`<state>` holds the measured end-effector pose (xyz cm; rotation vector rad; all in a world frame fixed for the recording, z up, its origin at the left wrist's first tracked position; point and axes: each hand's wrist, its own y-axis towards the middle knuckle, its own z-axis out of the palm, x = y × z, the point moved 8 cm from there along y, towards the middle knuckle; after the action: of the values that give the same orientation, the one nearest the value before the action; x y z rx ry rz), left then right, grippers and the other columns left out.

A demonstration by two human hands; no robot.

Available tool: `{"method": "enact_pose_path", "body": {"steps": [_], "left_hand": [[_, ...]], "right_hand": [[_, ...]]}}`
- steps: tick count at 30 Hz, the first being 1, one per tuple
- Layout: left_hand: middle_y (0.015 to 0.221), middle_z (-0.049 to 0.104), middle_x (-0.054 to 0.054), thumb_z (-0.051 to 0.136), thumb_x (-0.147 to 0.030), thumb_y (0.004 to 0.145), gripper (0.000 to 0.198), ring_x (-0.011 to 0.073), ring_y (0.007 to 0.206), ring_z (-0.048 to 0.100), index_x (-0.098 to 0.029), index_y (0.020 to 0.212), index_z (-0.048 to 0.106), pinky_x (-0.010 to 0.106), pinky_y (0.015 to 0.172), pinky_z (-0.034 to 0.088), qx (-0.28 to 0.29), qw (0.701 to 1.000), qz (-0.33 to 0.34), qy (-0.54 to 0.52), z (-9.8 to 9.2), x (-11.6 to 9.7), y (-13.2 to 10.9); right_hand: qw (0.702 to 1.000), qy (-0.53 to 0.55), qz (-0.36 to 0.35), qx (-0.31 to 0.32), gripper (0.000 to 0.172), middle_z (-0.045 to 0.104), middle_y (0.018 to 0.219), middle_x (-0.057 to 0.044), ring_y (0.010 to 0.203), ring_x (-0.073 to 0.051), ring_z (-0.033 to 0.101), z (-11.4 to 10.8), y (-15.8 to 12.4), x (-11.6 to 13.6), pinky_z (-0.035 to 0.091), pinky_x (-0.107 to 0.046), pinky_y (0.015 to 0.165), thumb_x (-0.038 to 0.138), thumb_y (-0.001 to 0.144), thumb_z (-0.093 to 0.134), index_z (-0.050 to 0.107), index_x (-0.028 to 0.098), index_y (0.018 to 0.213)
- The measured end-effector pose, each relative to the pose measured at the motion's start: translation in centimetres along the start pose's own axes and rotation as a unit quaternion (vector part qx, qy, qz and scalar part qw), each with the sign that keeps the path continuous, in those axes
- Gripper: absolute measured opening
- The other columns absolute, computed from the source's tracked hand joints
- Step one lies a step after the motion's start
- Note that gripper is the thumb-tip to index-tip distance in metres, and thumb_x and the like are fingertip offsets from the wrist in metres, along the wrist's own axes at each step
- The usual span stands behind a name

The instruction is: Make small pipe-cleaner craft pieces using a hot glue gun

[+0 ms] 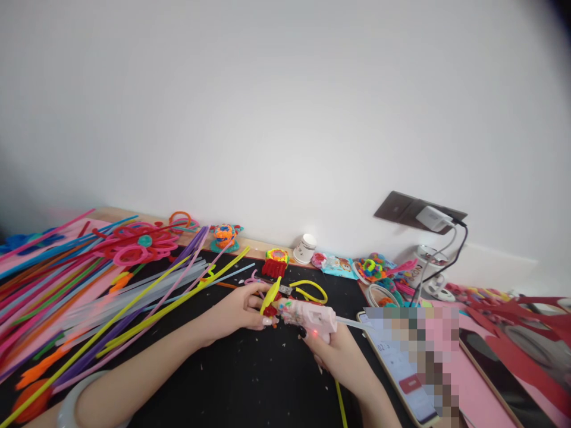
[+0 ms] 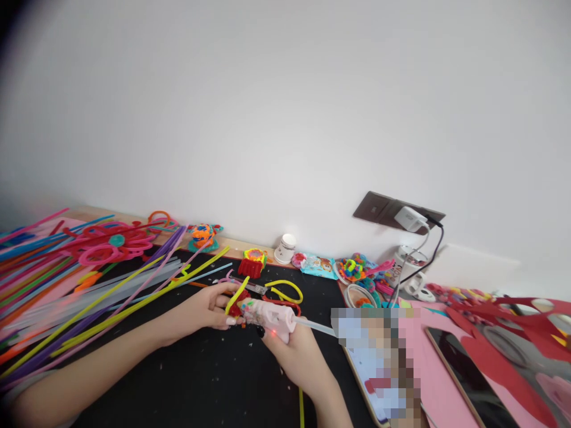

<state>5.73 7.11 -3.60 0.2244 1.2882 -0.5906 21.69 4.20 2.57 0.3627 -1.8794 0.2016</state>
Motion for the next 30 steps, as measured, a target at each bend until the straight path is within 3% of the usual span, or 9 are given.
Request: {"method": "enact_pose_path", "body": {"steps": [4,8,14,19,22,26,30], "left_hand": [[0.100,0.070,0.006,0.075,-0.016,0.066,0.056,0.0228,0.091,0.068,-0.021,0.116,0.052,0.027,0.070,0.050,0.001,1.000,0.000,-0.007,0.2,-0.6,-0.3],[0.102,0.070,0.007,0.074,-0.021,0.068,0.054,0.0254,0.100,0.065,-0.020,0.117,0.052,0.029,0.073,0.049,0.009,1.000,-0.002,0.005,0.9,-1.8,-1.0],[0.109,0.069,0.007,0.074,-0.023,0.069,0.057,0.0233,0.102,0.065,-0.022,0.120,0.049,0.027,0.075,0.050,0.008,1.000,-0.010,-0.011,1.0,-2.0,-1.2],[0.110,0.069,0.007,0.074,-0.023,0.070,0.055,0.0231,0.105,0.064,-0.021,0.120,0.050,0.025,0.074,0.049,0.012,1.000,-0.017,-0.023,1.1,-1.9,-1.2],[0.110,0.069,0.007,0.076,-0.024,0.069,0.055,0.0234,0.104,0.065,-0.021,0.118,0.051,0.024,0.073,0.050,0.002,0.999,-0.023,-0.027,1.0,-1.9,-1.3],[0.114,0.068,0.008,0.077,-0.025,0.067,0.058,0.0241,0.104,0.065,-0.022,0.118,0.051,0.025,0.072,0.051,-0.009,0.999,-0.027,-0.037,0.9,-2.0,-1.4],[0.112,0.069,0.009,0.076,-0.024,0.070,0.052,0.0230,0.105,0.064,-0.020,0.115,0.052,0.022,0.069,0.051,-0.011,0.999,-0.032,-0.035,1.0,-2.2,-1.6]], "right_hand": [[1.000,0.007,0.028,0.010,0.018,0.045,0.047,0.005,0.043,-0.013,0.044,0.1,-0.2,-0.8,0.041,-0.023,0.044,0.027,0.079,0.058,0.066,0.022,0.094],[0.998,0.003,0.063,-0.022,0.020,0.038,0.048,0.007,0.039,-0.009,0.032,-0.5,-0.2,-2.0,0.032,-0.020,0.038,0.030,0.082,0.055,0.063,0.019,0.097],[0.999,0.002,0.034,0.022,0.018,0.039,0.046,0.007,0.037,-0.009,0.033,0.2,-0.2,-0.8,0.032,-0.021,0.039,0.026,0.080,0.058,0.066,0.021,0.096],[0.999,-0.003,0.051,-0.011,0.012,0.037,0.047,0.007,0.039,-0.009,0.032,-0.5,-0.2,-1.1,0.030,-0.020,0.038,0.025,0.080,0.059,0.064,0.019,0.088],[0.998,0.008,0.063,0.000,0.013,0.038,0.047,0.007,0.038,-0.008,0.032,-0.3,-0.2,-1.6,0.029,-0.020,0.037,0.027,0.079,0.060,0.063,0.019,0.089],[0.991,0.095,0.097,0.001,0.020,0.039,0.045,0.009,0.035,-0.006,0.031,0.3,-0.5,-2.8,0.030,-0.019,0.035,0.037,0.079,0.062,0.057,0.019,0.083],[0.960,0.243,0.135,-0.034,0.038,0.040,0.045,0.011,0.033,-0.004,0.030,0.2,-0.6,-3.7,0.030,-0.017,0.032,0.052,0.074,0.065,0.053,0.017,0.080]]}}
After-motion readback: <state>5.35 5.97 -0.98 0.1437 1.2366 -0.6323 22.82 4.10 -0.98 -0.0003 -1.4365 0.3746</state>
